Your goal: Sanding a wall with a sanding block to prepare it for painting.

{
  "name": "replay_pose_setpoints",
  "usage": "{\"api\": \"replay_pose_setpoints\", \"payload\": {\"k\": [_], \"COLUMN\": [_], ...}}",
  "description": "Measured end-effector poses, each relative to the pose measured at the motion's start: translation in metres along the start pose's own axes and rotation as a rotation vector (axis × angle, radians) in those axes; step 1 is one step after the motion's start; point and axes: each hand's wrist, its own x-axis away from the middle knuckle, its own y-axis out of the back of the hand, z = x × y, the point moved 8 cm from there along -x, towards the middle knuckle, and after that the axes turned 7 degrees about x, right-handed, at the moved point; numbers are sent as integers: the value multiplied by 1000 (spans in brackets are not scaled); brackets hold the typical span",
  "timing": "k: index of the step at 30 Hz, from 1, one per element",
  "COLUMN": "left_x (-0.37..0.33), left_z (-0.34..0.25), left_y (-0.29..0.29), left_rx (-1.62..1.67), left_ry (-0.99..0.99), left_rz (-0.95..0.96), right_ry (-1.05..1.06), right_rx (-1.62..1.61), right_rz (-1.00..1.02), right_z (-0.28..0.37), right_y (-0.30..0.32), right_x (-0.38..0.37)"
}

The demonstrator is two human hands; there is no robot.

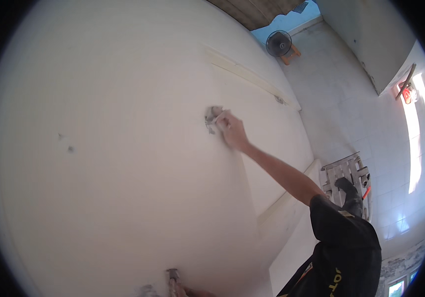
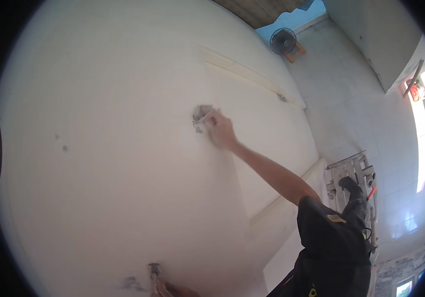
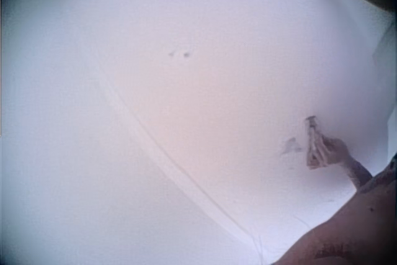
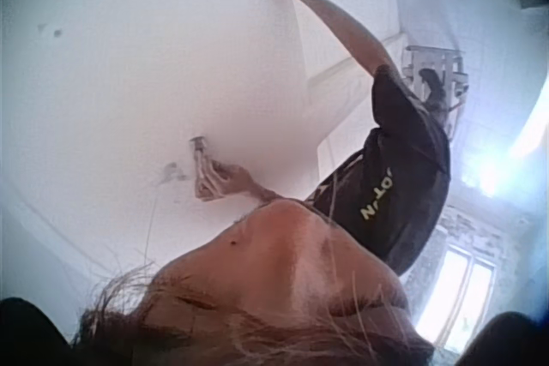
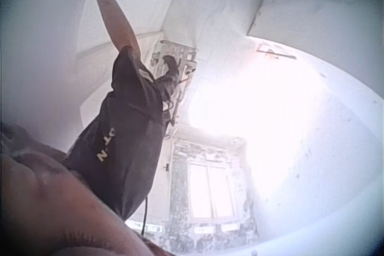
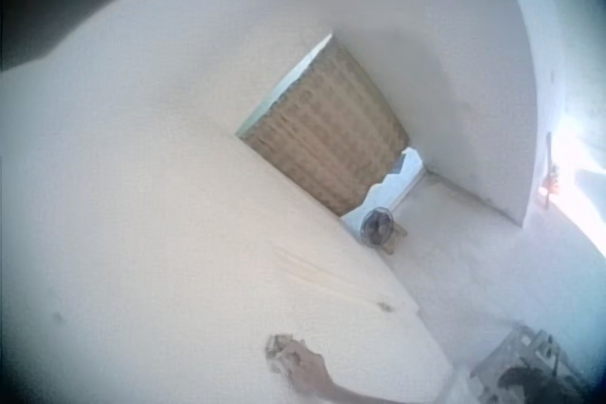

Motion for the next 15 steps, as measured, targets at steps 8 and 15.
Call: {"api": "replay_pose_setpoints", "payload": {"k": [8,15], "left_x": [-7,-14], "left_z": [-8,-15], "left_y": [5,6], "left_rx": [-7,12], "left_ry": [-2,-6], "left_rz": [-25,-35], "right_ry": [535,248], "right_rx": [259,53], "right_rz": [92,-6], "right_z": [20,25], "right_y": [0,-13], "right_x": [147,113]}}
